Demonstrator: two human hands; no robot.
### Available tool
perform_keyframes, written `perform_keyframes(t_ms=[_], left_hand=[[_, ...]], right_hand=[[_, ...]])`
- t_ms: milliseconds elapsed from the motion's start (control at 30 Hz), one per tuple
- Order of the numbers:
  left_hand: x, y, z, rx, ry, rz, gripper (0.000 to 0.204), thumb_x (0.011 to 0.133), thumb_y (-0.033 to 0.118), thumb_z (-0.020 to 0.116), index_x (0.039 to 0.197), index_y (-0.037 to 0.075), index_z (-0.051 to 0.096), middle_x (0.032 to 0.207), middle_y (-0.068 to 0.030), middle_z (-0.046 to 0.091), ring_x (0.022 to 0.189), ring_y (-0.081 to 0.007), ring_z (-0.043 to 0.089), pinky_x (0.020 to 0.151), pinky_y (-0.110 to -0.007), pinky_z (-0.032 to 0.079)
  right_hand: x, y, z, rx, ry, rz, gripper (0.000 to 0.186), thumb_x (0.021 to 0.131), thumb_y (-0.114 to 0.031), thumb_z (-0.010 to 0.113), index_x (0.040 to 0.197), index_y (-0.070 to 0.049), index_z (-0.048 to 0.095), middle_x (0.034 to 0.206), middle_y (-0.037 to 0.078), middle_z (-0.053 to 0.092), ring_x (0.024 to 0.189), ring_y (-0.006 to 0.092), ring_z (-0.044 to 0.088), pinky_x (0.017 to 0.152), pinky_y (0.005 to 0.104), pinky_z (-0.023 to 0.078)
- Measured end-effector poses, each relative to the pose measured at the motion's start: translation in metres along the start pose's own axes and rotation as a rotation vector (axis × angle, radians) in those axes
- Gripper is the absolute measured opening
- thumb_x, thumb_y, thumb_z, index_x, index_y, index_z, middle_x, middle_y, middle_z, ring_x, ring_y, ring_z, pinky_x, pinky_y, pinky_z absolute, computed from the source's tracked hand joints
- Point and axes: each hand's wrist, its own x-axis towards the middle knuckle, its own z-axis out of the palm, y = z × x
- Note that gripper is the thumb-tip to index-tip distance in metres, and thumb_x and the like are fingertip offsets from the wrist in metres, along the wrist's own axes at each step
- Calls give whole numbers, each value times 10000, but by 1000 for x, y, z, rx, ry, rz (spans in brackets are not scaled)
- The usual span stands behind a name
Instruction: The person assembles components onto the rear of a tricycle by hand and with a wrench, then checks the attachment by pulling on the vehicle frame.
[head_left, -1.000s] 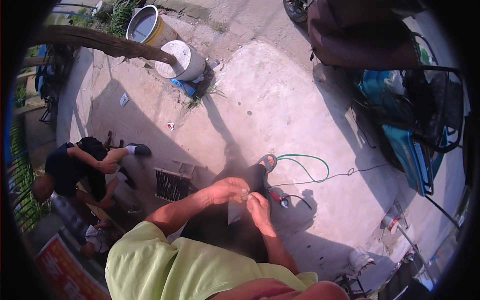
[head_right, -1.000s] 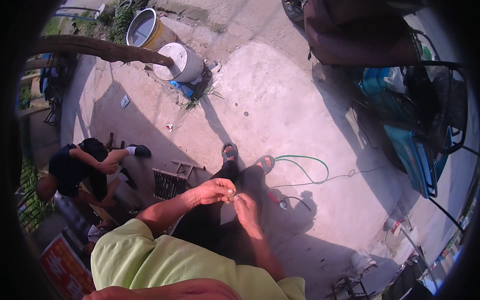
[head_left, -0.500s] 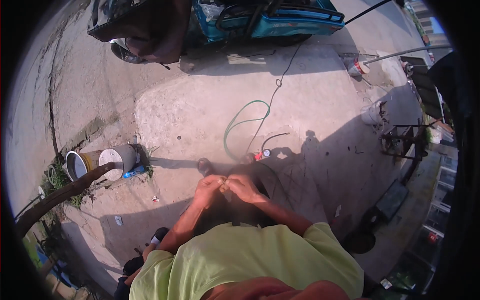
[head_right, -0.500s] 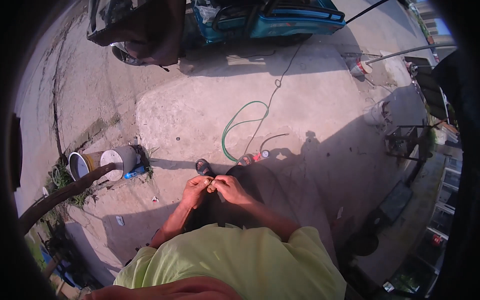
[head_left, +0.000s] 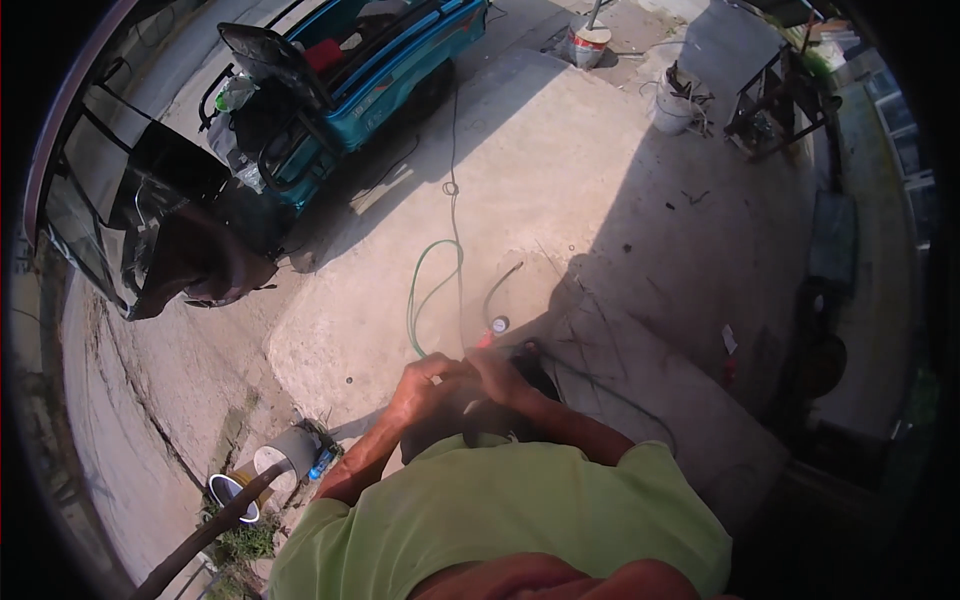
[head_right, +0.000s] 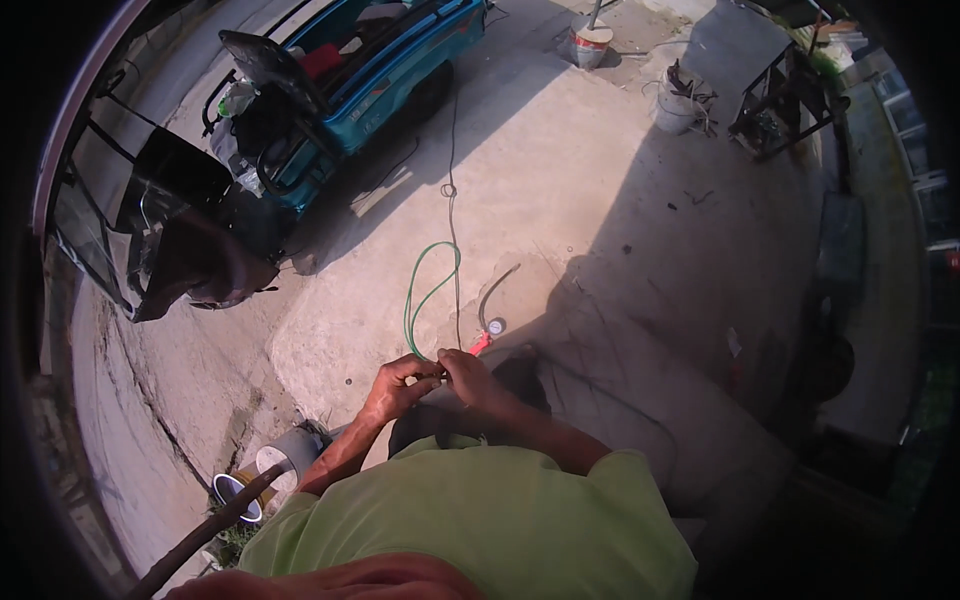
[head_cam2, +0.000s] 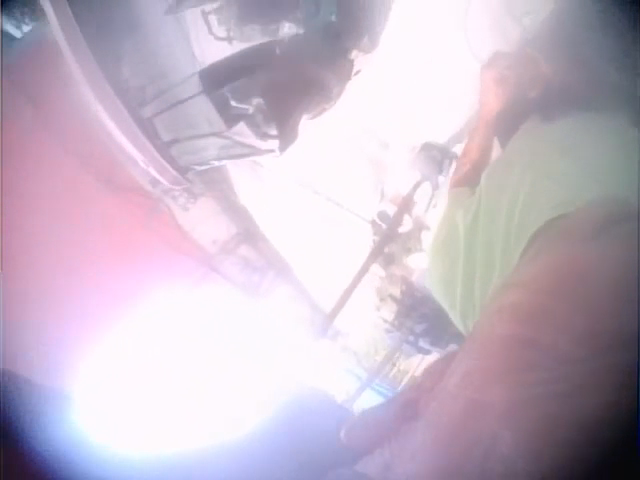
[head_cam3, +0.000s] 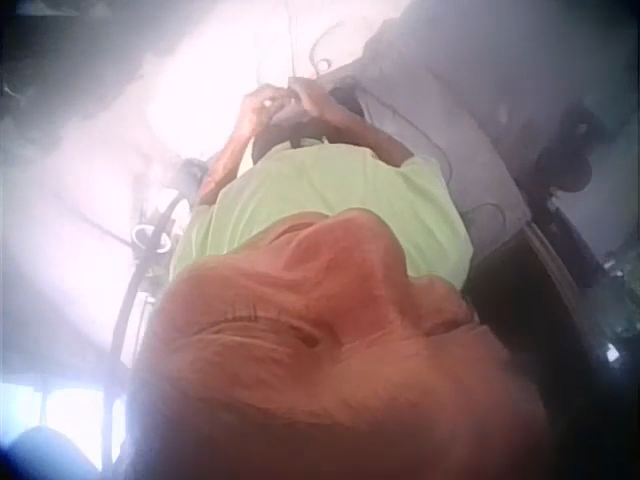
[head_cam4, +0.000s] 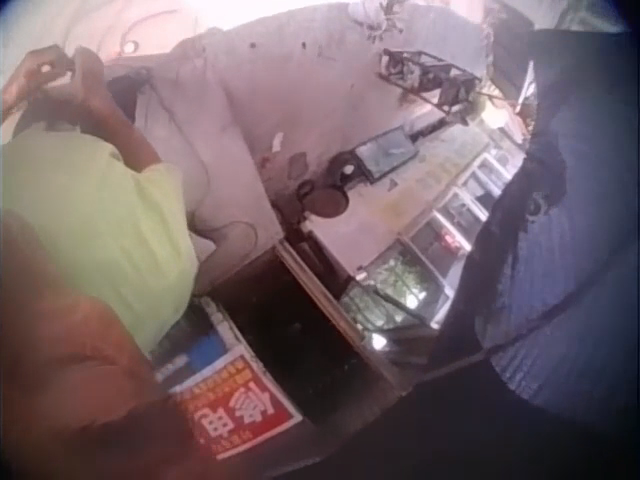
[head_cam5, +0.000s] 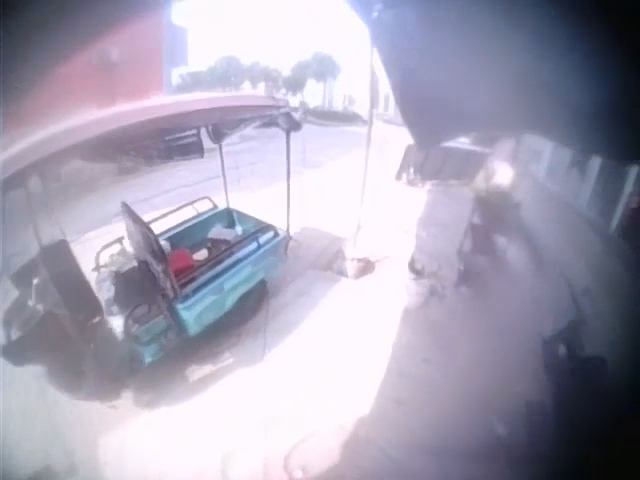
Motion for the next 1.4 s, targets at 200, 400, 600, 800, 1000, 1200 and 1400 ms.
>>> perform_keyframes(t_ms=[200, 400, 600, 800, 1000, 1200, 1400], left_hand=[[131, 51, 81, -69, -57, -81, 202, 890, 16, 729, 1088, -17, 711, 1002, -76, 725, 934, -160, 691, 843, -285, 541], [247, 67, 75, -642, 33, -145, 195, 915, 6, 705, 1109, -18, 699, 982, -78, 727, 881, -174, 698, 823, -331, 561], [426, 50, 35, -966, -68, -263, 181, 957, 62, 678, 1120, -13, 701, 916, -91, 712, 792, -179, 688, 776, -339, 585], [606, 89, -19, -901, -194, -193, 197, 945, 52, 697, 1127, -23, 698, 964, -136, 726, 823, -183, 698, 771, -304, 578], [737, 146, -59, -659, -207, -72, 203, 916, 16, 725, 1115, -20, 714, 909, -97, 711, 798, -154, 662, 760, -287, 554], [848, 165, -84, -608, -54, -34, 203, 901, 33, 749, 1099, -6, 721, 891, -74, 707, 789, -141, 651, 745, -284, 538], [968, 179, -97, -668, 121, -72, 206, 901, 43, 750, 1095, -18, 714, 880, -80, 703, 778, -153, 652, 753, -297, 536]], right_hand=[[9, -23, -146, -138, 160, -152, 217, 1026, -202, 448, 973, -28, 566, 975, 210, 580, 939, 371, 564, 839, 465, 441], [60, -56, -253, 552, 83, 21, 400, 1077, -388, 419, 965, -59, 617, 755, 36, 602, 620, 103, 532, 571, 269, 425], [140, -65, -390, 1262, 165, 12, 518, 1052, -466, 389, 1182, -26, 629, 1081, 107, 705, 932, 230, 665, 828, 353, 503], [233, -127, -492, 1343, 275, -86, 569, 1038, -474, 389, 1278, 0, 592, 1308, 205, 624, 1223, 350, 584, 1062, 452, 446], [308, -191, -580, 1389, 305, -127, 603, 1040, -482, 371, 1316, 22, 556, 1364, 207, 581, 1278, 356, 546, 1095, 465, 408], [403, -236, -684, 1395, 226, -60, 659, 1037, -502, 356, 1401, 36, 473, 1430, 232, 510, 1379, 381, 443, 1162, 483, 333], [506, -263, -808, 1452, 39, -15, 617, 1021, -485, 408, 1389, -1, 507, 1448, 225, 510, 1352, 353, 467, 1180, 464, 306]])
